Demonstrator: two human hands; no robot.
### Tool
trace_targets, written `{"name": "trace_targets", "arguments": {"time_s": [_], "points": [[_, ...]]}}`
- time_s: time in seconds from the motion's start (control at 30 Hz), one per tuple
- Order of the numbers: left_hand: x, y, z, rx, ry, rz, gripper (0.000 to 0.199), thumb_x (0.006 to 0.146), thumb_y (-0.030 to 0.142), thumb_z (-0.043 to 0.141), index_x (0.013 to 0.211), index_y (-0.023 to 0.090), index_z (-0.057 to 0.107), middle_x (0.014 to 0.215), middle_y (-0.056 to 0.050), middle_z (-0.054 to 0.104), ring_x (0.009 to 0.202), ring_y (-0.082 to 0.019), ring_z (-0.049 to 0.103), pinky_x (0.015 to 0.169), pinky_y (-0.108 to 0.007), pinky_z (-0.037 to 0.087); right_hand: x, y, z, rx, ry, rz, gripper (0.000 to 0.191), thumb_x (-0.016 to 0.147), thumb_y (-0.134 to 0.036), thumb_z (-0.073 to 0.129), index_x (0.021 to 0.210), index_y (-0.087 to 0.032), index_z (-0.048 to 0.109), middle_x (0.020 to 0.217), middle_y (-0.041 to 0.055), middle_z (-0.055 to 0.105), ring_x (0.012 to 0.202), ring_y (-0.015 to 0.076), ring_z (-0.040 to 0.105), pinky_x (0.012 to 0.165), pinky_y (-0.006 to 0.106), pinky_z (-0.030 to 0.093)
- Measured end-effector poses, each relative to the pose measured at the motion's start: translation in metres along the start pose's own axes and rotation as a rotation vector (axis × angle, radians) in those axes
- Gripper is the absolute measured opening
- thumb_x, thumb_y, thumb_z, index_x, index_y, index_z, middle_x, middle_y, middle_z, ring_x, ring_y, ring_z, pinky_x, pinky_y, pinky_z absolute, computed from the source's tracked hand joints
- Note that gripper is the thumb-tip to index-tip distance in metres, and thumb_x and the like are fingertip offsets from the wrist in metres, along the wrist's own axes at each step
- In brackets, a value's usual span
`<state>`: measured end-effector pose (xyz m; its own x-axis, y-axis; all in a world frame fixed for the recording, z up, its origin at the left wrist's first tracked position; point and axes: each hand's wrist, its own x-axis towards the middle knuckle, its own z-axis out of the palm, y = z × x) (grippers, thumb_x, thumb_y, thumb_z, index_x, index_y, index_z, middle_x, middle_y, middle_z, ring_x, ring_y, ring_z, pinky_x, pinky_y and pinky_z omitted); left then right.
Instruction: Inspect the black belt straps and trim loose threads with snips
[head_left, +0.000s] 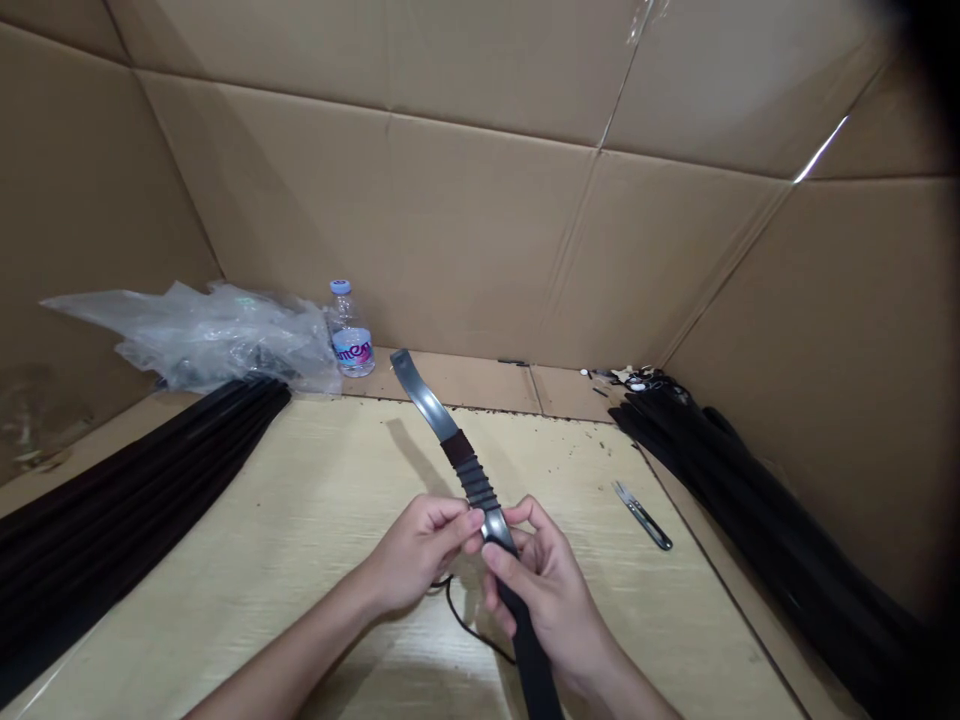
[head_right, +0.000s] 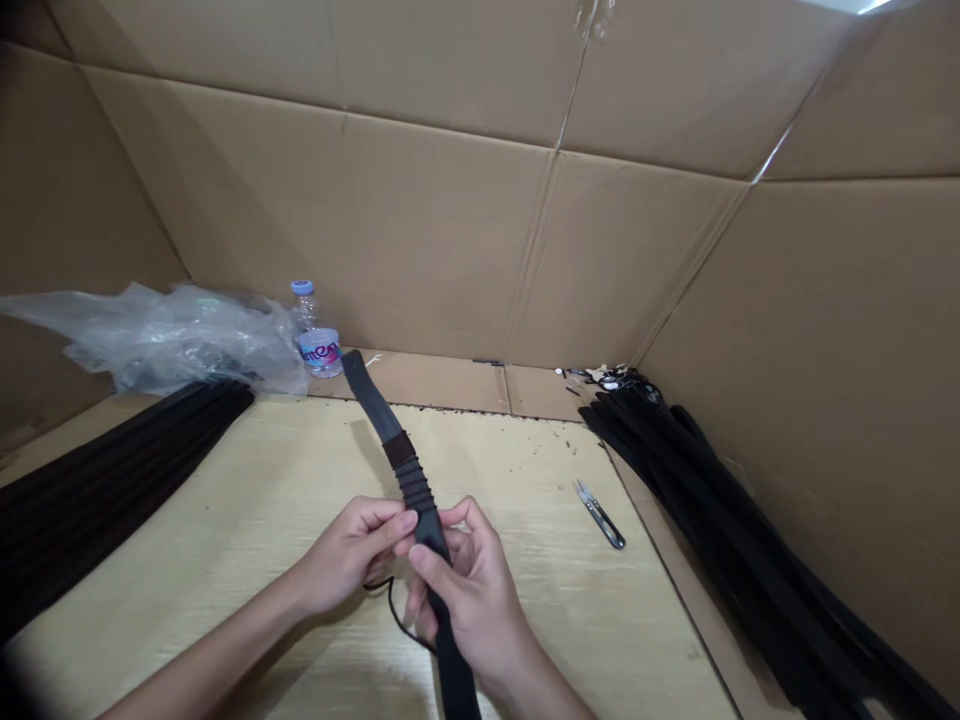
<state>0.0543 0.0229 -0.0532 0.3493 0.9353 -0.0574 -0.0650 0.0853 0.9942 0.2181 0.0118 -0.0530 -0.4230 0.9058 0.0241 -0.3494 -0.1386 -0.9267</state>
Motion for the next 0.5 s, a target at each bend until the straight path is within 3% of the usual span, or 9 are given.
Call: {"name": "trace_targets", "arguments": {"time_s": [0.17, 0.3, 0.4, 0.5], "points": [[0.0016, -0.0017, -0.0006, 0.001, -0.008, 0.017, 0.045, 0.079, 0.056, 0.057, 0.066, 0.013, 0.051, 0.047, 0.008, 0.029, 0.04, -0.003, 0.021, 0.039, -0.019, 0.013, 0.0009, -0.0002, -0.0044, -0.029, -0.029, -0.051, 0.026, 0.084, -0.038, 0.065, 0.091, -0.015, 0.054, 0.069, 0.0001, 0.057, 0.052, 0.0059, 0.047, 0.05, 0.019, 0.037], [0.0002, 0.0026, -0.0004, 0.026, -0.048, 0.032, 0.048, 0.078, 0.056, 0.059, 0.06, 0.014, 0.046, 0.047, 0.008, 0.029, 0.041, -0.002, 0.022, 0.04, -0.018, 0.014, 0.0012, 0.0037, -0.0069, -0.017, 0.037, 0.031, 0.047, 0.066, -0.026, 0.081, 0.106, -0.016, 0.057, 0.09, 0.0043, 0.063, 0.072, 0.0116, 0.057, 0.064, 0.022, 0.046], [-0.0011, 0.0042, -0.0011, 0.073, -0.03, 0.011, 0.048, 0.079, 0.054, 0.058, 0.057, 0.015, 0.04, 0.047, 0.008, 0.028, 0.043, -0.002, 0.022, 0.042, -0.019, 0.014, 0.0032, 0.0043, -0.0086, -0.055, 0.067, 0.02, 0.044, 0.054, -0.019, 0.086, 0.089, -0.015, 0.06, 0.083, 0.0029, 0.064, 0.076, 0.013, 0.058, 0.071, 0.023, 0.047], [-0.0016, 0.0045, -0.0023, 0.07, -0.031, 0.014, 0.048, 0.081, 0.054, 0.056, 0.057, 0.016, 0.037, 0.046, 0.008, 0.027, 0.042, -0.003, 0.021, 0.042, -0.019, 0.013, 0.003, 0.0027, -0.0081, -0.01, 0.069, -0.072, 0.043, 0.056, -0.016, 0.085, 0.082, -0.018, 0.052, 0.082, -0.0004, 0.061, 0.076, 0.012, 0.057, 0.069, 0.022, 0.047]]}}
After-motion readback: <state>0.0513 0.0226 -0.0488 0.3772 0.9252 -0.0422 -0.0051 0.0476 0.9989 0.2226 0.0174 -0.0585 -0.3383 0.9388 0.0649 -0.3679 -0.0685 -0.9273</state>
